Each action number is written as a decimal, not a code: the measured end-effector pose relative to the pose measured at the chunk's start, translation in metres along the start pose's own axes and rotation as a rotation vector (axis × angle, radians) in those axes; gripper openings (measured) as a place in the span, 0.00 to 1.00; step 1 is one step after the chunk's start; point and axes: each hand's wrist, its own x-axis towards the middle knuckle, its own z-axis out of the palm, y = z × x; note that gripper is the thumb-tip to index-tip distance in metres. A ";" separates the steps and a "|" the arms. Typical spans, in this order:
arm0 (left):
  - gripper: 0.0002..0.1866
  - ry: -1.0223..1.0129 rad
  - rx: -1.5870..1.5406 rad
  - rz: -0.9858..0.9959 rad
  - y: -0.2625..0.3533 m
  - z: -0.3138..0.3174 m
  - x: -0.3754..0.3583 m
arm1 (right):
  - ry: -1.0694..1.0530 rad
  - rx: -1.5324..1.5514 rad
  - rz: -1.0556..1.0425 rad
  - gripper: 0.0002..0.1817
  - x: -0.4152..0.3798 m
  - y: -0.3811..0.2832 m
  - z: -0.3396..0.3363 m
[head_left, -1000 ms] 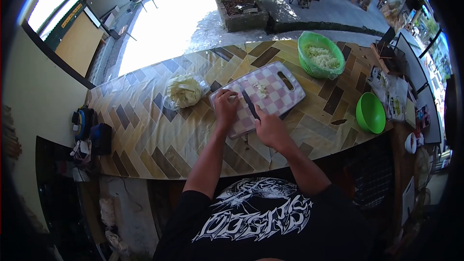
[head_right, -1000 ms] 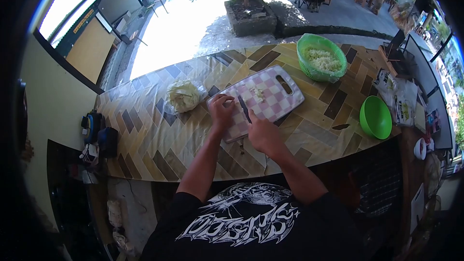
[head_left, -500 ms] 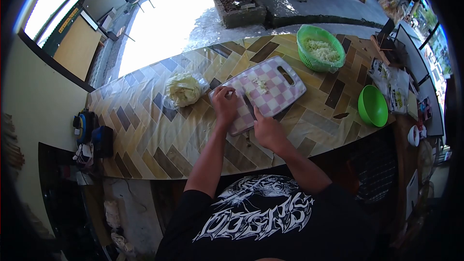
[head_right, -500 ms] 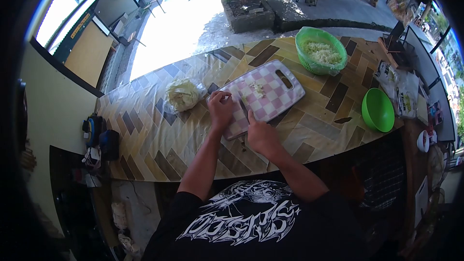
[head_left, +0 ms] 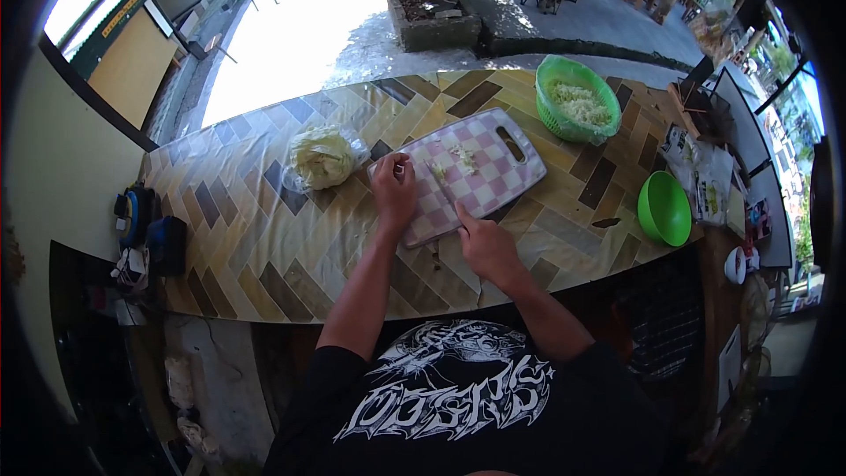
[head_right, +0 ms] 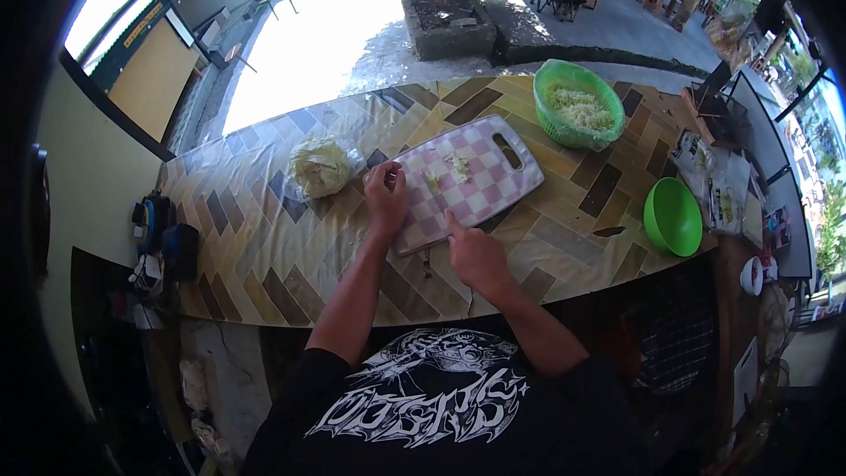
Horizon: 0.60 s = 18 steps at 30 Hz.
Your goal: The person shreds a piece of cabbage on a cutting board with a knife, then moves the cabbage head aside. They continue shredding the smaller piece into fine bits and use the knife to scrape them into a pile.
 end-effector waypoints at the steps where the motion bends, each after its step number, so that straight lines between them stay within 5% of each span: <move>1: 0.07 -0.023 0.027 0.016 -0.001 0.000 0.000 | -0.001 -0.011 0.044 0.32 0.000 0.001 -0.007; 8: 0.08 -0.082 0.049 0.054 -0.004 0.003 0.000 | 0.081 -0.037 0.154 0.32 0.004 0.026 -0.025; 18: 0.21 -0.197 0.242 -0.001 -0.005 -0.030 0.005 | 0.013 0.038 -0.187 0.30 -0.007 0.020 -0.011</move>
